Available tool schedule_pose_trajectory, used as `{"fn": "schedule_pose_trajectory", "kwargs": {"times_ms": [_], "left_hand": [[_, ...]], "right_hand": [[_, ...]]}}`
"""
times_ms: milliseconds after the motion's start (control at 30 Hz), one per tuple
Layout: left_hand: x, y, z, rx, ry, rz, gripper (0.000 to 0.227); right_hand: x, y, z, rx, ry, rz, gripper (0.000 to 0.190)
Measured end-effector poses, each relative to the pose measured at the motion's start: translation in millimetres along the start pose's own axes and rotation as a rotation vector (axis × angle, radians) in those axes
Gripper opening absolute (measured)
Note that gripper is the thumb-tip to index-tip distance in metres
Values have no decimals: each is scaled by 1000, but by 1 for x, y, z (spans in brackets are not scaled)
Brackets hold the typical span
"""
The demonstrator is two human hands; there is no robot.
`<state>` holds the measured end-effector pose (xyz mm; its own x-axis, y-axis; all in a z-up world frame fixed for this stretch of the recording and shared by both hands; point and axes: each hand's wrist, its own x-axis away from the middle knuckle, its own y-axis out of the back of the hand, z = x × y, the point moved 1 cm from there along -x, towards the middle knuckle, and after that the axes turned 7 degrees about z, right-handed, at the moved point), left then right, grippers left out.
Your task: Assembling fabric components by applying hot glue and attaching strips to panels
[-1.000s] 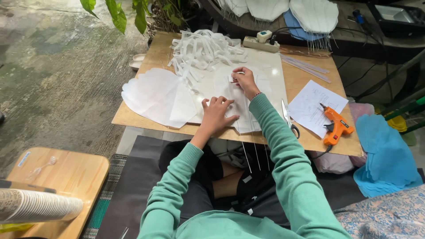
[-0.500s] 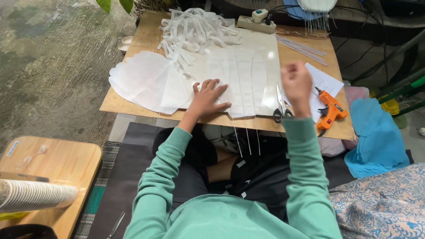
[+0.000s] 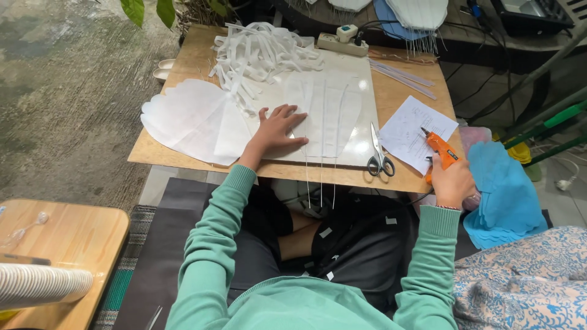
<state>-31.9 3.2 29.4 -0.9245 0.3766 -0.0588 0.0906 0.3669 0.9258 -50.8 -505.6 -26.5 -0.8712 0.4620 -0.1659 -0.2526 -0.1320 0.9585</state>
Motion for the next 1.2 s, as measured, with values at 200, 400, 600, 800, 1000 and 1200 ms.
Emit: {"fn": "schedule_pose_trajectory", "kwargs": {"times_ms": [200,400,600,800,1000,1200], "left_hand": [[0,0,2,37,4,10,82],[-3,-2,5,54,26,3,83],[-6,0,6,65,15,-6,84],[-16,-12,16,26,24,-25,86],[-19,-20,19,-45,15,-47,91],[-20,-20,19,-54,5,-67,92]], "right_hand": [[-2,10,0,4,-67,133,75],[18,24,-5,-297,-107,39,56],[16,30,0,-1094,99,-98,42],[81,117,113,-1503,331,358,38],[85,98,197,-1398,583,693,42],[61,53,227,-1253,635,758,52]]}}
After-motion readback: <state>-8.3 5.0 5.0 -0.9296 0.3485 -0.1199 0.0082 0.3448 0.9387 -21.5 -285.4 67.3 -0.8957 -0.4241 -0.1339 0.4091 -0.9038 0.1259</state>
